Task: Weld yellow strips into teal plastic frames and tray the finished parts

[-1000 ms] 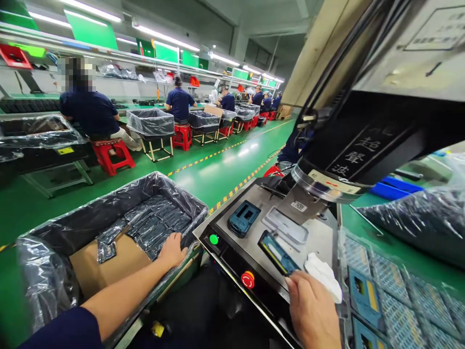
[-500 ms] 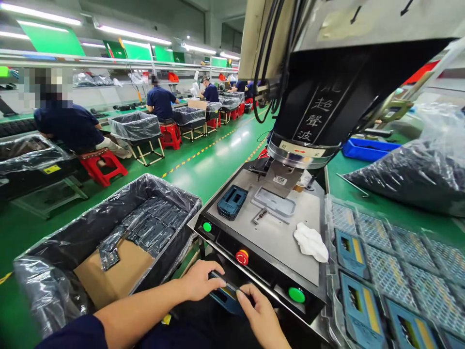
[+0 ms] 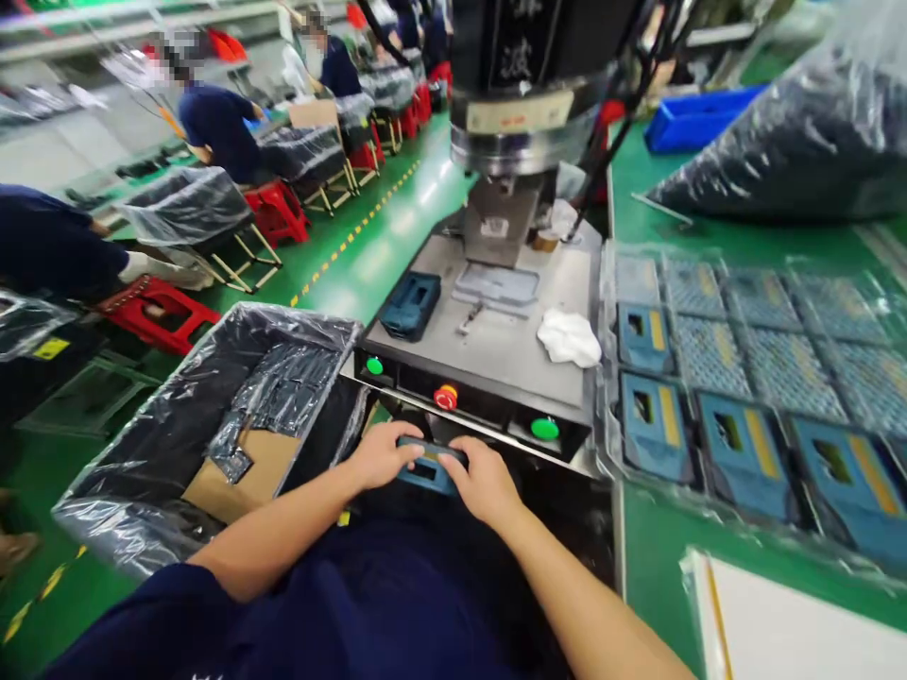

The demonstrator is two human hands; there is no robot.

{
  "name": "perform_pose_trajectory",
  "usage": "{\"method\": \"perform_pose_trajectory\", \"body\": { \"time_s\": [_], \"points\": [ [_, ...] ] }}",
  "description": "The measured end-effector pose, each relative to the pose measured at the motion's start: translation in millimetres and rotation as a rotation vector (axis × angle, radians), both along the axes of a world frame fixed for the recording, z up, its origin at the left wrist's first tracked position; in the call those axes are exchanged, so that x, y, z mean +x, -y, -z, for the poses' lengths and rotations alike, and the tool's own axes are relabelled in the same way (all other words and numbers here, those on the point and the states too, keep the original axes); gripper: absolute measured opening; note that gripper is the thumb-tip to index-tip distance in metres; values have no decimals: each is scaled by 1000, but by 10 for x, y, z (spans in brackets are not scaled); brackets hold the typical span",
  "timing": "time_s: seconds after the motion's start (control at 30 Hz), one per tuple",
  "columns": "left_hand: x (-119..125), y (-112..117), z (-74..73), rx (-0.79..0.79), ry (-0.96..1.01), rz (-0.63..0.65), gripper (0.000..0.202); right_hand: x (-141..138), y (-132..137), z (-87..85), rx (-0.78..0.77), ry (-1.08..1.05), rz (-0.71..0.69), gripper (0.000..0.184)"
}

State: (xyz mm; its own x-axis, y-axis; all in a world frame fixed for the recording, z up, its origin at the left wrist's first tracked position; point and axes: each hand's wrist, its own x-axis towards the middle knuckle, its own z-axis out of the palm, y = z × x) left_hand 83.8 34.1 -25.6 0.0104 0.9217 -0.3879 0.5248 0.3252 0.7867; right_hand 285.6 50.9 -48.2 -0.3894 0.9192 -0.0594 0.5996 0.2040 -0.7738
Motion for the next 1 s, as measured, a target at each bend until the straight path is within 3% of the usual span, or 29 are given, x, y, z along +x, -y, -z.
{"method": "perform_pose_trajectory", "body": {
  "time_s": [0.13,0.23,0.3,0.4,0.47,0.6,0.7,0.87,1.0],
  "points": [
    [20,-91,-142,-39,-130,39,28,-4,12,-27,-24,34,42,31],
    [71,-102,-172,47,-245,86,30,-17,25,21,-108,-36,93,29],
    [135,-76,-163,165,-322,90,45,-33,42,63,-168,-113,125,30],
    [241,-32,-142,270,-416,71,86,-50,72,93,-168,-218,148,34],
    [274,-26,-136,279,-432,64,92,-45,79,89,-151,-256,150,34],
    [201,-83,-140,253,-286,49,45,-11,40,91,-200,-291,206,33],
    [118,-130,-139,124,-24,-59,21,-7,-1,119,-274,-367,240,34],
    [94,-147,-129,0,293,-270,18,2,-23,103,-273,-349,187,35],
    [67,-121,-155,19,434,-358,29,92,-10,-49,68,-252,-33,46]
  ]
}}
